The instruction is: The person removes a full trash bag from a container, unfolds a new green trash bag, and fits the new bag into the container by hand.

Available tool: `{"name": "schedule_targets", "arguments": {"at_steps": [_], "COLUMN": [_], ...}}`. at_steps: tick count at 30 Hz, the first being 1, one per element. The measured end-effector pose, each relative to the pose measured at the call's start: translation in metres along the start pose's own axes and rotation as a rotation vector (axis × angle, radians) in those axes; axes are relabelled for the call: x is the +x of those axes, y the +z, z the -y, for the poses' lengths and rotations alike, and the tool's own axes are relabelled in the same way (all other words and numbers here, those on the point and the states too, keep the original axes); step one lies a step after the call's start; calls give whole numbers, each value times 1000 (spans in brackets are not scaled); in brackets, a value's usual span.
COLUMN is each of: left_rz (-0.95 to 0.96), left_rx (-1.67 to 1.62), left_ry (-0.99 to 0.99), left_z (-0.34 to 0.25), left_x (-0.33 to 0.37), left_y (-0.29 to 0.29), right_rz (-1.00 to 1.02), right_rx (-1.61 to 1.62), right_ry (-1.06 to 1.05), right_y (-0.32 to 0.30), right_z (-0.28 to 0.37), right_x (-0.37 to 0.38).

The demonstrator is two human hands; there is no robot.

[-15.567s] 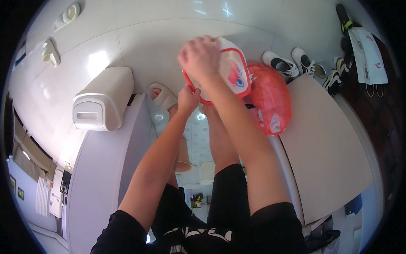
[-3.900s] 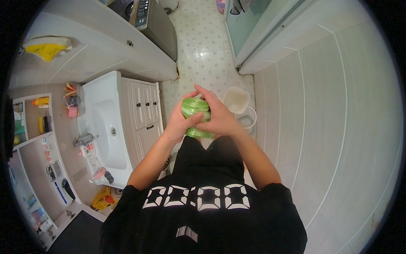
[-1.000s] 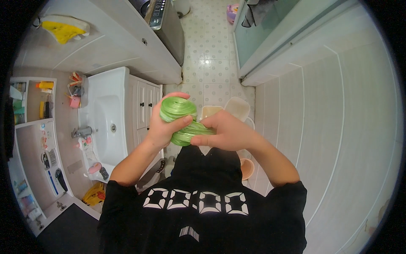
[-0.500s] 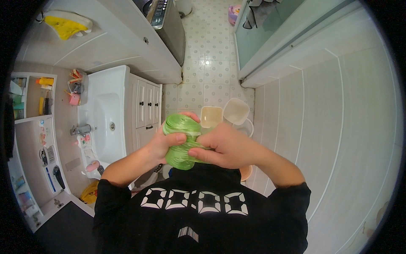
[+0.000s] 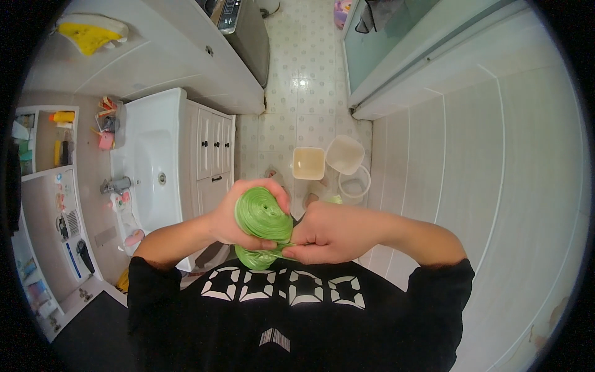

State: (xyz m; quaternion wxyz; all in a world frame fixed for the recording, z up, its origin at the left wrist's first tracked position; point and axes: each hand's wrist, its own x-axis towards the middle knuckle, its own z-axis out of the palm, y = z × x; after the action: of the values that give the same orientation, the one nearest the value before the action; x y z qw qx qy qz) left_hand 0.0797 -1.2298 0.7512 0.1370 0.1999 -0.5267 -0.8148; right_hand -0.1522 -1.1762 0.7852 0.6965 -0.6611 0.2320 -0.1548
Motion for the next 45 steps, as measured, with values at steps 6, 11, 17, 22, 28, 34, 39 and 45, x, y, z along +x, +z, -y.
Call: {"name": "schedule_targets", "arguments": {"at_steps": [6, 11, 17, 22, 28, 34, 39, 45], "left_rz": [-58, -48, -30, -31, -65, -279, -211, -193], "left_rx": [100, 191, 347, 573, 657, 523, -97, -352], "left_ry": [-13, -16, -1, 65, 140, 82, 14, -204], "left_z": [-12, -15, -33, -41, -49, -46, 0, 3], "left_x": [-4, -7, -7, -11, -12, -4, -3, -4], "left_y": [-2, -6, -5, -6, -8, -5, -14, -19], "right_rz": [-107, -186, -171, -181, -195, -324, -359, -359], "right_rx": [-52, -275, -303, -292, -236, -175, 63, -38], "right_ry": [-12, -58, -20, -20, -4, -105, 173, 75], "right_y": [5, 5, 1, 2, -2, -4, -6, -11], "right_z": [6, 8, 12, 12, 12, -4, 8, -2], "right_x": [-1, -3, -5, -6, -3, 1, 1, 0]}}
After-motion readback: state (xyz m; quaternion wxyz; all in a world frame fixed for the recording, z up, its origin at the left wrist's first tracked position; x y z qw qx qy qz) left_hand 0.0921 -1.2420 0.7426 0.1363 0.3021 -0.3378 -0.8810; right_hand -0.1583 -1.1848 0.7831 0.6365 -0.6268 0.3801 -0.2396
